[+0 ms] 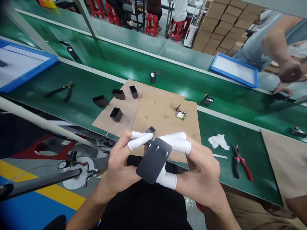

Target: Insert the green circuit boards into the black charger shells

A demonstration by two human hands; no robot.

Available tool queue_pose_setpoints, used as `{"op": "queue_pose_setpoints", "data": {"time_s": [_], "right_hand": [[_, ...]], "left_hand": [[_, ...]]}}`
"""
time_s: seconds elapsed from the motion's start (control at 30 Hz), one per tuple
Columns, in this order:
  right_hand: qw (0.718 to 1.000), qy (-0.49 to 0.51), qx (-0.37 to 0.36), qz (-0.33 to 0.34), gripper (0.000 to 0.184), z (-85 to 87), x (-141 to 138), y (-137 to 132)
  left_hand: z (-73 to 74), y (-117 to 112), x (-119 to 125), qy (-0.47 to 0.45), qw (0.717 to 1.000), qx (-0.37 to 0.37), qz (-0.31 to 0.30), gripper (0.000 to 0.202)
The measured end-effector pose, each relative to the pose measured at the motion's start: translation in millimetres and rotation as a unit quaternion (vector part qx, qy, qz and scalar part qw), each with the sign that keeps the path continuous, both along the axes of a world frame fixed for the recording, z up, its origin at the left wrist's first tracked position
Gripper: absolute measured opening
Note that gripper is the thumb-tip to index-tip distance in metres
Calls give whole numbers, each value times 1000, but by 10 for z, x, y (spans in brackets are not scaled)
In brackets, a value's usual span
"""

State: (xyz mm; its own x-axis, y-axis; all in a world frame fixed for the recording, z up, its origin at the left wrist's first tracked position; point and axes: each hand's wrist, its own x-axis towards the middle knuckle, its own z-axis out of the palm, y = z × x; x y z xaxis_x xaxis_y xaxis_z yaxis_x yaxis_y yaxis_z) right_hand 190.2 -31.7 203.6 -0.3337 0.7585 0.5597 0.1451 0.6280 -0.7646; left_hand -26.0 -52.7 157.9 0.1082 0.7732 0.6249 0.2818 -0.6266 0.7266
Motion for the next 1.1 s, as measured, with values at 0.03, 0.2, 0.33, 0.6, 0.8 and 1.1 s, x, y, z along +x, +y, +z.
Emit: {"op": "queue_pose_setpoints", "data": {"time_s": [0.03,0.2,0.33,0.6,0.8,1.1], "right_hand": [[1000,-2,-4,-3,65,-4,-2,-9],[1000,-4,-5,-19,64,-4,-23,-37],[1000,-4,-4,-13,66,-5,-43,-24],[1000,-4,-6,-4,69,-8,-81,-9],[1000,-4,-16,10,73,14,-81,-7],[999,-26,-24,13,68,15,-59,15]], "left_hand": [[-2,-1,0,-1,1000,1,0,63],[-2,-10,-4,2,1000,-3,5,65],[-10,-22,-11,-2,1000,-9,5,67],[-21,-17,-13,-6,1000,-3,11,67],[-38,-14,-12,-11,1000,4,5,67],[-54,-11,10,-17,1000,14,7,73]]}}
